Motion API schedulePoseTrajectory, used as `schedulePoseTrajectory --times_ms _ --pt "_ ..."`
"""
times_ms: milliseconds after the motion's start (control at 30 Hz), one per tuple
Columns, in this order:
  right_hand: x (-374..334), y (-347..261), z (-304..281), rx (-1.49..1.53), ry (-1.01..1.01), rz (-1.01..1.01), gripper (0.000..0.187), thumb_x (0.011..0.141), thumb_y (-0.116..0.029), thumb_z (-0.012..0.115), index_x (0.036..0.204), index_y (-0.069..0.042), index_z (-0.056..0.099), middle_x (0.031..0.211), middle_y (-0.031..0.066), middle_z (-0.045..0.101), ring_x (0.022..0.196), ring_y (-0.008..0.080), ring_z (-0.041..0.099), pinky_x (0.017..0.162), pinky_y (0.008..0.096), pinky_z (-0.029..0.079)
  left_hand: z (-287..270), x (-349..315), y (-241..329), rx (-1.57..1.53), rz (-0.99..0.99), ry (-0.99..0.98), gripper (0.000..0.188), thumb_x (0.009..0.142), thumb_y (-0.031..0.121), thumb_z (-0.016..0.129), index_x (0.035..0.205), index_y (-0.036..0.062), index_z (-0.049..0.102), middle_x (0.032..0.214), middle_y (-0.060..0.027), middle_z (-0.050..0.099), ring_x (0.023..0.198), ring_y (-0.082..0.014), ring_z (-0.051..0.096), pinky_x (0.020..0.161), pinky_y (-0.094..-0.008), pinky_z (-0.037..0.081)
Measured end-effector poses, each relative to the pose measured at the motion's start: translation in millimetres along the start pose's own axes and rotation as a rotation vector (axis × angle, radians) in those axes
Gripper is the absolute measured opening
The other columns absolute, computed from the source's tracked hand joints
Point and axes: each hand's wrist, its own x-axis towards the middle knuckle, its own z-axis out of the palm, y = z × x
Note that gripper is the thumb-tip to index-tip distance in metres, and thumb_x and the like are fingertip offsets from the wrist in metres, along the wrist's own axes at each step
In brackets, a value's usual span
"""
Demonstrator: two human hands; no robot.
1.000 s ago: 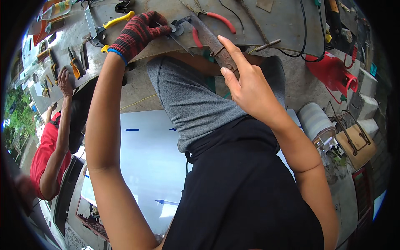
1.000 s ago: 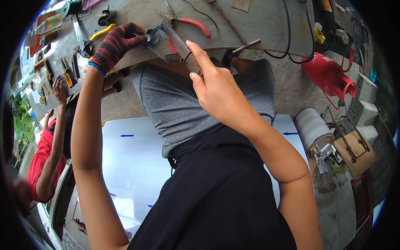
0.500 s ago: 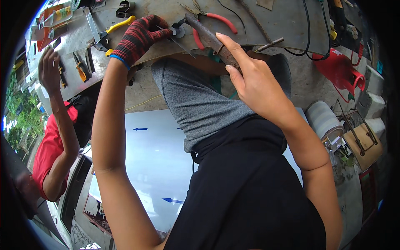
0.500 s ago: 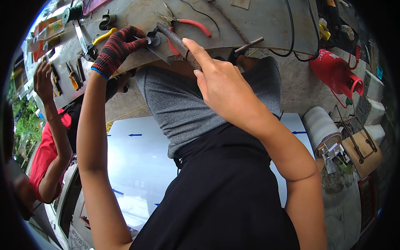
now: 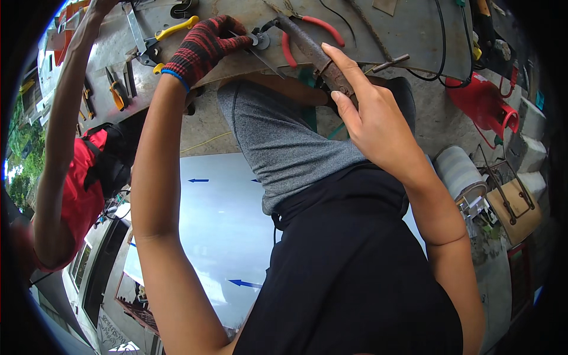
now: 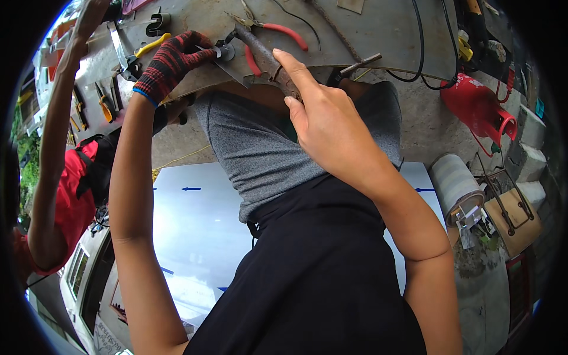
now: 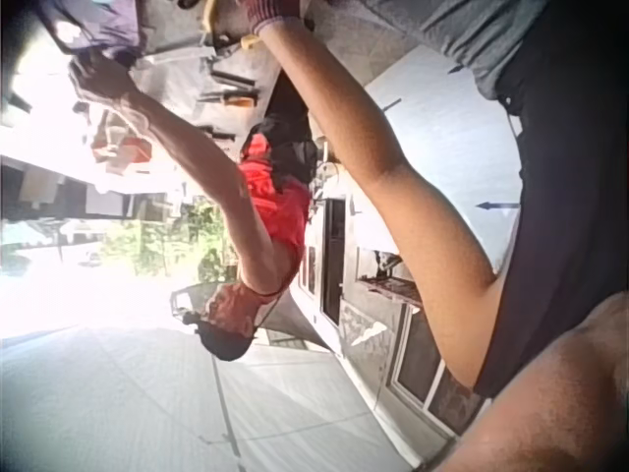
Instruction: The person measures a metal strip with a ruler, marks it, and uses pliers to bend and shape it. They then use a hammer to tap the metal into a cylindrical form and fit a small metal ring onto it. The person continues to adjust and assemble the metal components on a cluttered workbench.
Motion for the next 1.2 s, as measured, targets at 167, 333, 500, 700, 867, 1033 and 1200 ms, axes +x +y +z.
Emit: schedulePoseTrajectory --times_ms 167,333,500,700,867,1033,1200 --pt "4 -1 0 -0.042 -0.002 -0.038 0.061 0.098 -0.001 0.058 0.155 -0.009 0.039 0.07 0.0237 0.061 0.066 0.0438 0.062 0.068 0.0494 0.048 1 -1 3 0.022 -0.021 0.02 0.031 0.093 0.03 0.079 0.112 0.0067 0.072 0.103 -0.0081 0.077 0.101 -0.0178 0.07 0.096 -0.0327 0.051" --pt "6 -1 2 -0.054 -0.01 -0.048 0.061 0.098 -0.001 0.059 0.155 -0.01 0.039 0.073 0.0239 0.063 0.071 0.0447 0.065 0.07 0.0508 0.047 0 0 5 0.023 -0.027 -0.002 0.031 0.093 0.03 0.078 0.112 0.007 0.072 0.103 -0.0076 0.077 0.101 -0.0173 0.07 0.095 -0.0326 0.051" --pt "6 -1 3 -0.096 0.0 -0.071 0.062 0.098 0.0 0.058 0.155 -0.011 0.039 0.077 0.0235 0.063 0.07 0.0417 0.062 0.069 0.0456 0.047 1 0 3 0.058 -0.02 0.019 0.031 0.092 0.029 0.078 0.112 0.0068 0.072 0.102 -0.0076 0.077 0.101 -0.0175 0.07 0.095 -0.0328 0.051" --pt "6 -4 3 -0.097 -0.028 -0.017 0.063 0.098 0.0 0.057 0.156 -0.012 0.038 0.079 0.0237 0.062 0.067 0.0389 0.058 0.067 0.0398 0.048 0 -1 5 0.025 -0.031 0.003 0.03 0.092 0.029 0.078 0.111 0.0075 0.072 0.102 -0.0075 0.077 0.1 -0.0184 0.07 0.094 -0.033 0.051" --pt "3 -2 8 -0.09 -0.035 -0.047 0.062 0.097 -0.001 0.059 0.155 -0.005 0.036 0.09 0.0274 0.068 0.081 0.0464 0.068 0.073 0.0527 0.05 -1 0 3 0.038 -0.032 0.001 0.03 0.092 0.03 0.079 0.111 0.0074 0.073 0.102 -0.0071 0.077 0.101 -0.0178 0.07 0.094 -0.0327 0.051" --pt "-1 0 14 -0.071 0.004 -0.074 0.061 0.098 -0.001 0.058 0.155 -0.003 0.036 0.092 0.028 0.068 0.083 0.0477 0.068 0.075 0.0528 0.05 0 0 2 0.064 -0.011 0.023 0.031 0.092 0.03 0.079 0.112 0.0071 0.073 0.103 -0.0072 0.077 0.101 -0.0178 0.07 0.094 -0.0325 0.051" --pt "-4 2 21 -0.057 0.061 -0.112 0.062 0.098 0.0 0.056 0.156 -0.005 0.035 0.089 0.028 0.067 0.079 0.0469 0.066 0.072 0.0478 0.05 0 0 5 0.034 -0.018 0.01 0.031 0.092 0.029 0.079 0.113 0.0068 0.072 0.103 -0.0074 0.077 0.101 -0.0176 0.07 0.095 -0.0323 0.051"
